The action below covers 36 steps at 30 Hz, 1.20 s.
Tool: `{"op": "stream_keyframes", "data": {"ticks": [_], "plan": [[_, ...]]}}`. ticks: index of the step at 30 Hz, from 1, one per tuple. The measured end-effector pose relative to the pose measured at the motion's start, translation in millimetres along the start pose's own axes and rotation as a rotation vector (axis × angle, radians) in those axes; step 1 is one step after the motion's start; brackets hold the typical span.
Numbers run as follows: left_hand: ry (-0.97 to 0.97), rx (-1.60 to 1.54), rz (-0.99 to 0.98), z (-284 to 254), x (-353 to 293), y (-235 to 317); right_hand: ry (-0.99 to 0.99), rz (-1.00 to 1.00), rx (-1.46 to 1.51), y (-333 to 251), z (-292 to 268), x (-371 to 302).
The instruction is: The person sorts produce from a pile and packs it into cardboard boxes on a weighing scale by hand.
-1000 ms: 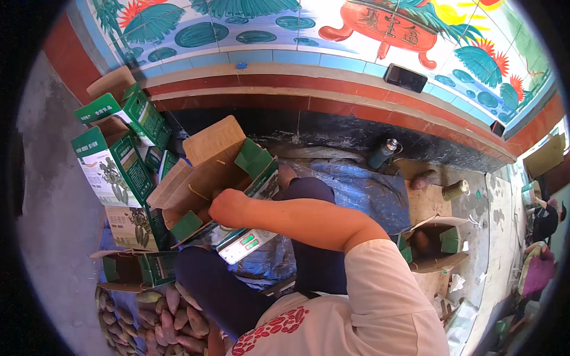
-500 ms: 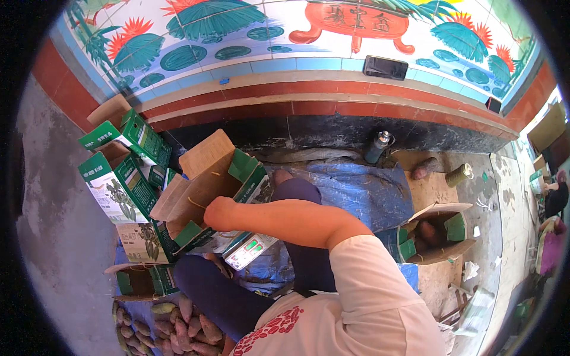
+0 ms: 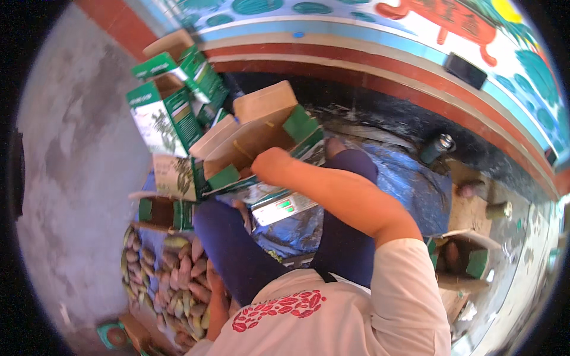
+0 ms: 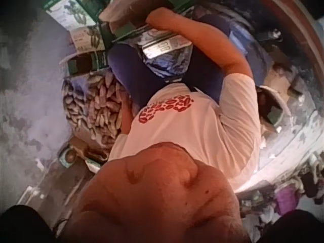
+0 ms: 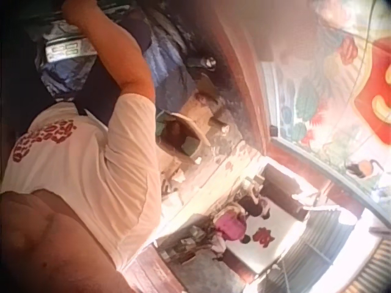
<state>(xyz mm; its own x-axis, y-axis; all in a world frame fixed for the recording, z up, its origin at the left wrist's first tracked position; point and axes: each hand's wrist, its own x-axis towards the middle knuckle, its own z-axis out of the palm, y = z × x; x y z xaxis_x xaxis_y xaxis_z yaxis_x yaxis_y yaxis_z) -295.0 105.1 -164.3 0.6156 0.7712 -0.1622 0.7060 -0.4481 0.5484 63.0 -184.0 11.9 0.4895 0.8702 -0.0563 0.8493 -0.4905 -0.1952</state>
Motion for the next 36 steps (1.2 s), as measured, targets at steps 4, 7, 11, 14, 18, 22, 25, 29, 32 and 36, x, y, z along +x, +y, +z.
{"op": "stream_keyframes", "data": {"ticks": [4, 7, 11, 14, 18, 22, 25, 29, 32, 36], "plan": [[0.199, -0.023, -0.116, -44.7, -5.8, 24.5, -0.056, -0.072, -0.003, -5.6, -14.1, -14.1], [0.41, -0.234, -0.019, -82.7, -2.7, 84.4, -0.107, -0.124, -0.026, -6.9, -14.8, -18.9], [0.437, -0.403, 0.137, -117.4, 8.0, 141.0, -0.1, -0.143, -0.013, -8.5, -14.4, -22.5], [0.422, -0.519, 0.173, -128.6, 6.7, 196.1, -0.099, -0.152, -0.02, -7.3, -11.9, -23.7], [0.307, -0.563, 0.364, -127.2, 7.8, 261.0, -0.11, -0.159, -0.022, -7.5, -14.3, -24.7], [0.107, -0.576, 0.479, -112.3, 23.8, 307.0, -0.133, -0.14, -0.041, -6.0, -12.7, -22.9], [-0.008, -0.432, 0.566, -97.8, 30.6, 342.5, -0.101, -0.157, -0.028, -6.9, -12.9, -21.8], [-0.124, -0.35, 0.669, -58.2, 51.6, 365.7, -0.096, -0.134, -0.03, -7.0, -12.3, -19.3], [-0.246, -0.292, 0.642, -35.6, 55.1, 381.5, -0.082, -0.12, -0.026, -6.4, -8.8, -20.4], [-0.27, -0.167, 0.663, -14.8, 81.7, 372.0, -0.033, -0.12, -0.024, -5.5, -6.1, -17.7]]}}
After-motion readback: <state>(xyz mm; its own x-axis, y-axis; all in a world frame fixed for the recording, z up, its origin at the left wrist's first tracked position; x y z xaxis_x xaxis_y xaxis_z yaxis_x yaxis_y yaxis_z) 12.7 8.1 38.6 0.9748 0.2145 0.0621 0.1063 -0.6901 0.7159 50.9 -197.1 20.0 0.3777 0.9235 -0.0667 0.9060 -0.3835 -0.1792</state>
